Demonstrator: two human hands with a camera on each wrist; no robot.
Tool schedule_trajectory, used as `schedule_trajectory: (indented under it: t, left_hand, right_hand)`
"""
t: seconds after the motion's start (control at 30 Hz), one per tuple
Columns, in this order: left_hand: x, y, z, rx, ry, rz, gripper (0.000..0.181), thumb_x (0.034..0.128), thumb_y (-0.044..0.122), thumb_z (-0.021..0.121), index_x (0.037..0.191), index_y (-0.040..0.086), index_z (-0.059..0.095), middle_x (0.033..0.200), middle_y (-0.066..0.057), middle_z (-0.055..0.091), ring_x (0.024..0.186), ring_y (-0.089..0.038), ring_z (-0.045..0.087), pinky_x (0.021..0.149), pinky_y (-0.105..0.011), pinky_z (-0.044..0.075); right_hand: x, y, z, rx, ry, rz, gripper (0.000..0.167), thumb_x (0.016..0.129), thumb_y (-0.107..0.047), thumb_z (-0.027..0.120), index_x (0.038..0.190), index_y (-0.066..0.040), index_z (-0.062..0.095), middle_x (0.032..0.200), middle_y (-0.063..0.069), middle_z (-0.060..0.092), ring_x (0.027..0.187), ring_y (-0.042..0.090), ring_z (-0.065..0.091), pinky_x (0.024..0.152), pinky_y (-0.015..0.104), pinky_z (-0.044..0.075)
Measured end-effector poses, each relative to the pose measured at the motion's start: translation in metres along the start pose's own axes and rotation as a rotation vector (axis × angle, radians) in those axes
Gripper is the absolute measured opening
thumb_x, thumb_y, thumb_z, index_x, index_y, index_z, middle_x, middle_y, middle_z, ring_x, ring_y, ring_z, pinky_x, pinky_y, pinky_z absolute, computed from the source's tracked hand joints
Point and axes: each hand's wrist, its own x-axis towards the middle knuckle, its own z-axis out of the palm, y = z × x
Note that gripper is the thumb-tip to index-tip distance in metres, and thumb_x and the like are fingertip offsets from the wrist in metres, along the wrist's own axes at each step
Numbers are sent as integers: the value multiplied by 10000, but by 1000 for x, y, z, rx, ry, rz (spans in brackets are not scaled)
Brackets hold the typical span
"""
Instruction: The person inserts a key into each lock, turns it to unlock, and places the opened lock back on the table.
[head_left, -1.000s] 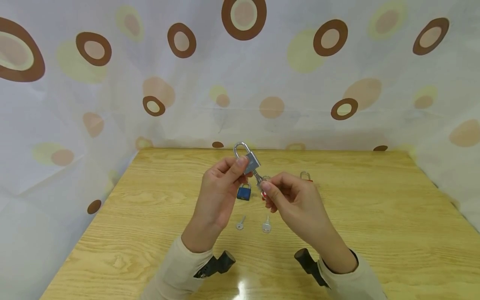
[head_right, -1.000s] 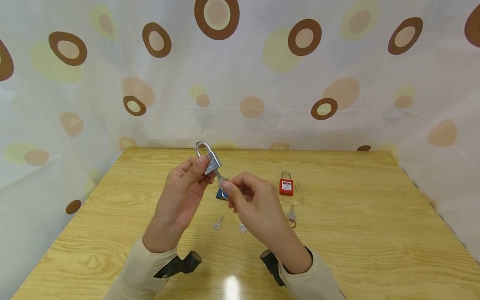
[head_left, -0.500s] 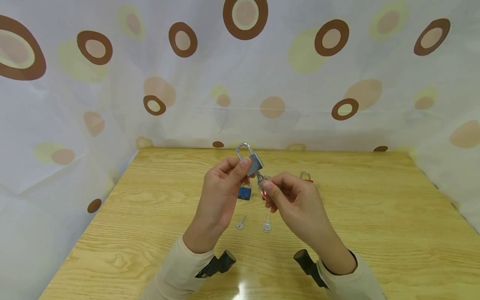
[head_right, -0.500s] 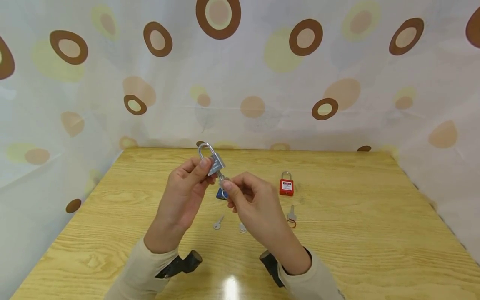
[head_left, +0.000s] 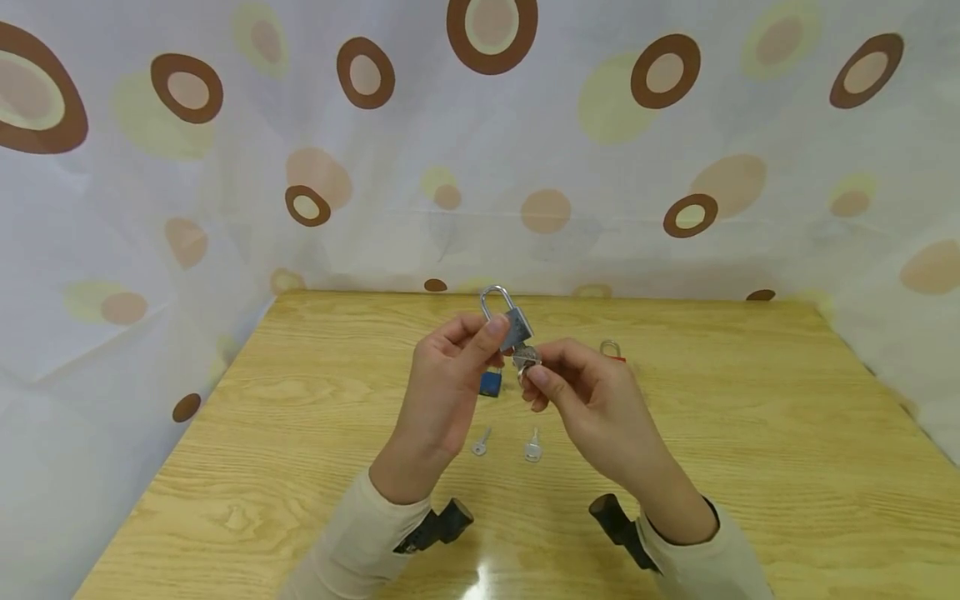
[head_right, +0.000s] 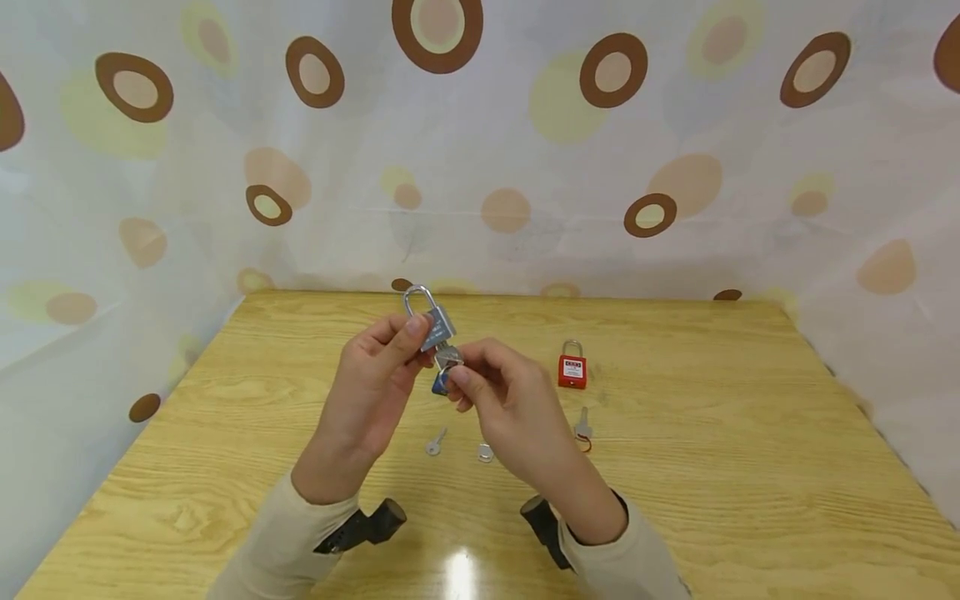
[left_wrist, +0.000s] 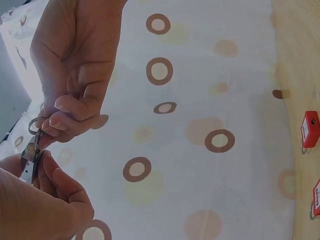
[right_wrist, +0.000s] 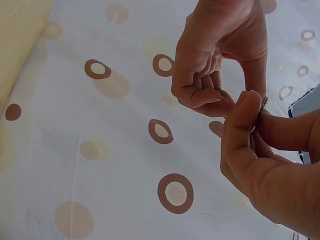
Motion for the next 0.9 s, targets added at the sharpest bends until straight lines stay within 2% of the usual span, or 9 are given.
schedule_trajectory:
  t: [0.27, 0.37, 0.5, 0.57, 0.67, 0.8, 0.9]
  left_hand:
    - [0, 0, -1, 19, -12, 1, 113, 930, 69, 595, 848, 108, 662, 778, 19, 634, 805, -134, 554, 765, -256, 431]
    - [1, 2, -2, 59, -22, -9, 78, 928, 82, 598, 869, 83, 648, 784, 15, 633, 790, -135, 553, 760, -248, 443]
    - [3, 3, -4, 105, -9, -27, 74, 928, 74, 593, 861, 55, 618, 787, 12, 622, 760, -126, 551, 743, -241, 460]
    - [4, 2, -4, 106, 9, -29, 81, 923, 75, 608, 848, 48, 613, 790, 7, 618, 751, -121, 554, 733, -238, 463]
    - [5, 1, -4, 111, 47, -13, 89, 914, 80, 630, 829, 56, 621, 779, -5, 613, 740, -121, 558, 709, -237, 464]
    - [5, -1, -3, 137, 83, 10, 107, 907, 84, 645, 805, 80, 611, 743, 1, 605, 730, -123, 561, 698, -250, 459]
    - [3, -3, -2, 149, 89, 17, 111, 904, 86, 650, 803, 88, 605, 728, 10, 602, 728, -130, 562, 712, -265, 456]
  right_hand:
    - [2, 2, -1, -36, 28, -1, 85, 934, 60, 552, 967, 78, 627, 800, 117, 634, 699, 208, 611, 626, 294, 547]
    - [3, 2, -2, -38, 41, -1, 83, 930, 66, 555, 962, 74, 631, 798, 120, 644, 698, 237, 621, 620, 290, 547]
    - [4, 4, -2, -80, 79, -19, 96, 931, 49, 564, 987, 63, 641, 825, 115, 658, 710, 183, 631, 649, 258, 547]
    - [4, 6, -1, -154, 126, -66, 117, 920, 41, 586, 1019, 55, 648, 863, 99, 667, 734, 146, 630, 681, 224, 539]
    - [4, 8, 2, -303, 210, -181, 191, 869, 35, 661, 1060, 37, 654, 922, 69, 669, 795, 122, 631, 730, 179, 519]
    - [3, 11, 11, -493, 280, -331, 311, 780, -2, 777, 1061, 30, 646, 937, 80, 653, 835, 167, 615, 721, 257, 531]
    - [2, 11, 18, -589, 309, -386, 341, 764, -9, 797, 1062, 40, 639, 930, 101, 642, 819, 185, 606, 680, 323, 532]
